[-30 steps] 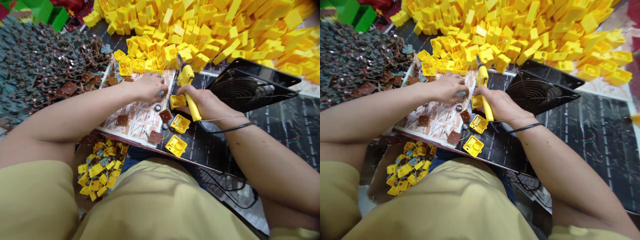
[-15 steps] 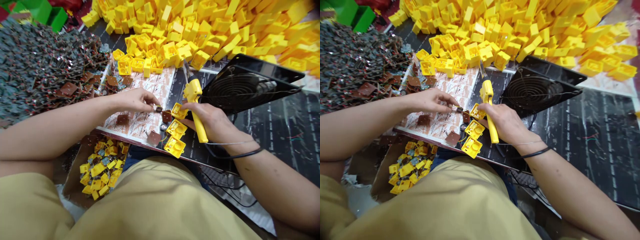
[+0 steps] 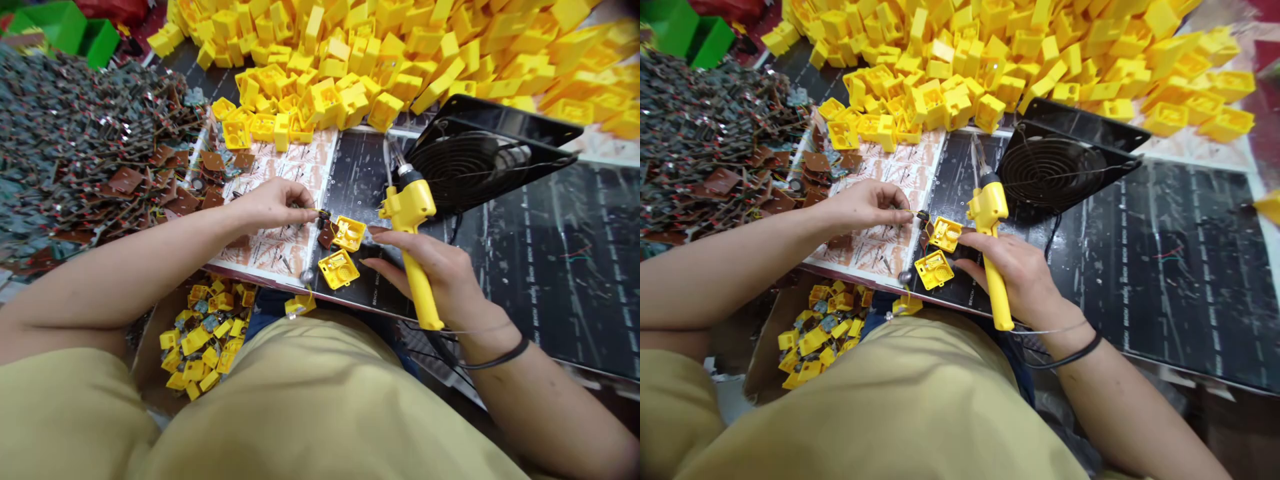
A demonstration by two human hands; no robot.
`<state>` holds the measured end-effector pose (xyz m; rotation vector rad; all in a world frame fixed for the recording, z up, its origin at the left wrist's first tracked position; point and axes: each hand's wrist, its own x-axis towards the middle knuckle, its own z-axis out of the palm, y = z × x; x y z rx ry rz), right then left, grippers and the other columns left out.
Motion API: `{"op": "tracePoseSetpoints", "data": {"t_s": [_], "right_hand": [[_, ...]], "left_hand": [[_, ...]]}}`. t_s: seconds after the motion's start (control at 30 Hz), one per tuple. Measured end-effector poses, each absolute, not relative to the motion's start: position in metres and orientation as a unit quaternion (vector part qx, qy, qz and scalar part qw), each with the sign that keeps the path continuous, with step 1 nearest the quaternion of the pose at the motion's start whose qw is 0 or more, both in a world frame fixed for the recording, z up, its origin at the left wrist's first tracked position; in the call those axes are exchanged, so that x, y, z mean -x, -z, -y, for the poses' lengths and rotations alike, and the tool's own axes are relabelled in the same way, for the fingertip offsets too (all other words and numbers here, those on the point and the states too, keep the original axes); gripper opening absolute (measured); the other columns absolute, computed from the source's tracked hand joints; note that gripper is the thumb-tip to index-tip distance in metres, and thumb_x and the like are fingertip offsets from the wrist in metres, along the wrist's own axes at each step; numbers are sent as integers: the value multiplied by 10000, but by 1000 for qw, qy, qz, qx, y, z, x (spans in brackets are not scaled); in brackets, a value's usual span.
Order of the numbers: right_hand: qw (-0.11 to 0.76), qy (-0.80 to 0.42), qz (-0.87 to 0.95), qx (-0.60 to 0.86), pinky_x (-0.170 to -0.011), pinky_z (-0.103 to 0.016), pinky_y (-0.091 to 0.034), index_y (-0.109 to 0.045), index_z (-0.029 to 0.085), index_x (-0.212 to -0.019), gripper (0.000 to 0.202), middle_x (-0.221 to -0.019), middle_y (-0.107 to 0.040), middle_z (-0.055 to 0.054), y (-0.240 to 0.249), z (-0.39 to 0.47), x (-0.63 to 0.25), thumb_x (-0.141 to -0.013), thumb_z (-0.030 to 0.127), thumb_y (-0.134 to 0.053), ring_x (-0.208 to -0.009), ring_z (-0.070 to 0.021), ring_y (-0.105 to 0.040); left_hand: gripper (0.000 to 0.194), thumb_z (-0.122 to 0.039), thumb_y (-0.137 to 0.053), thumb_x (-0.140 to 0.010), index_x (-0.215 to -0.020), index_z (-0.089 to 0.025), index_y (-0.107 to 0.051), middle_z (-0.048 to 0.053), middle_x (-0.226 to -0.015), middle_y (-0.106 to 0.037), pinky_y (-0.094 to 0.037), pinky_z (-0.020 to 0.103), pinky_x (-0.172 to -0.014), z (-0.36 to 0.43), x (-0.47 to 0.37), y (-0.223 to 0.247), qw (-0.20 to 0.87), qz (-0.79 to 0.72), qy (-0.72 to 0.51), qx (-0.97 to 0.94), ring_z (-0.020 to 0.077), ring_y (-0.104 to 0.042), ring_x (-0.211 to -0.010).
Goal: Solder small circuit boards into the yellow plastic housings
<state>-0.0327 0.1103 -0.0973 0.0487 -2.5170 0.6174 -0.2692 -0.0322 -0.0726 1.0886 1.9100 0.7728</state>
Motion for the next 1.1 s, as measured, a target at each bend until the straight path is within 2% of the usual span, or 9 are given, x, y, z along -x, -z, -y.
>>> {"op": "tracePoseSetpoints", "data": {"t_s": [0.13,0.27,0.5,0.63,0.7,0.8,0.93,1.03,1.1], "right_hand": [[263,-208,941,-35,-799,-373,-587,-545,236,-1183,345,-1089,-689,-81,101,-109,32,-866,220,-679,-927,-227,-688],[280,-207,937,-26,-803,-340,-580,-554,242,-1150,313,-1088,-692,-75,102,-109,36,-864,200,-674,-910,-207,-690],[215,-219,952,-15,-830,-356,-560,-558,206,-1193,315,-1132,-673,-102,114,-112,61,-916,347,-608,-987,-240,-673],[198,-227,952,-50,-759,-307,-554,-554,191,-1193,306,-1050,-694,-88,114,-106,60,-930,344,-588,-882,-206,-686],[195,-230,951,-63,-758,-300,-551,-549,197,-1197,301,-1045,-695,-82,113,-102,56,-938,348,-575,-876,-199,-686],[208,-236,947,-71,-777,-313,-557,-532,195,-1219,343,-1085,-685,-96,112,-98,52,-924,359,-597,-909,-206,-685],[262,-223,938,-45,-881,-371,-556,-540,242,-1213,385,-1084,-688,-77,99,-96,42,-867,340,-676,-974,-228,-676],[303,-212,929,0,-726,-285,-568,-577,298,-1126,292,-891,-709,2,81,-92,20,-861,240,-684,-748,-169,-688],[304,-193,933,8,-613,-247,-548,-564,330,-1198,339,-772,-694,31,72,-93,-3,-880,265,-661,-634,-153,-668]], "left_hand": [[288,-256,-641,-769,-1014,-110,-687,87,-958,-720,-497,258,-778,39,265,68,368,-766,-299,-435,126,-637,-829],[274,-276,-625,-787,-1001,-138,-728,68,-968,-733,-496,276,-852,45,258,60,369,-739,-286,-486,143,-649,-889],[270,-368,-630,-785,-888,-141,-734,45,-778,-690,-488,266,-750,58,265,35,363,-743,-256,-500,136,-617,-771],[219,-368,-640,-749,-758,-160,-707,64,-912,-707,-478,272,-823,70,273,19,366,-709,-227,-558,152,-634,-872],[223,-366,-620,-761,-786,-160,-701,62,-940,-715,-475,266,-813,68,271,22,382,-705,-224,-554,150,-641,-885],[236,-347,-594,-791,-873,-156,-704,32,-826,-713,-454,238,-718,54,261,35,397,-719,-186,-540,123,-626,-761],[208,-267,-604,-794,-912,-136,-715,32,-790,-711,-397,222,-655,34,243,52,327,-743,-112,-573,110,-597,-694],[200,-242,-615,-784,-910,-128,-721,36,-796,-715,-377,222,-641,30,237,57,304,-746,-91,-585,110,-595,-689],[186,-243,-617,-781,-884,-131,-723,27,-779,-713,-379,217,-637,31,237,58,322,-743,-98,-578,102,-589,-669]]}}
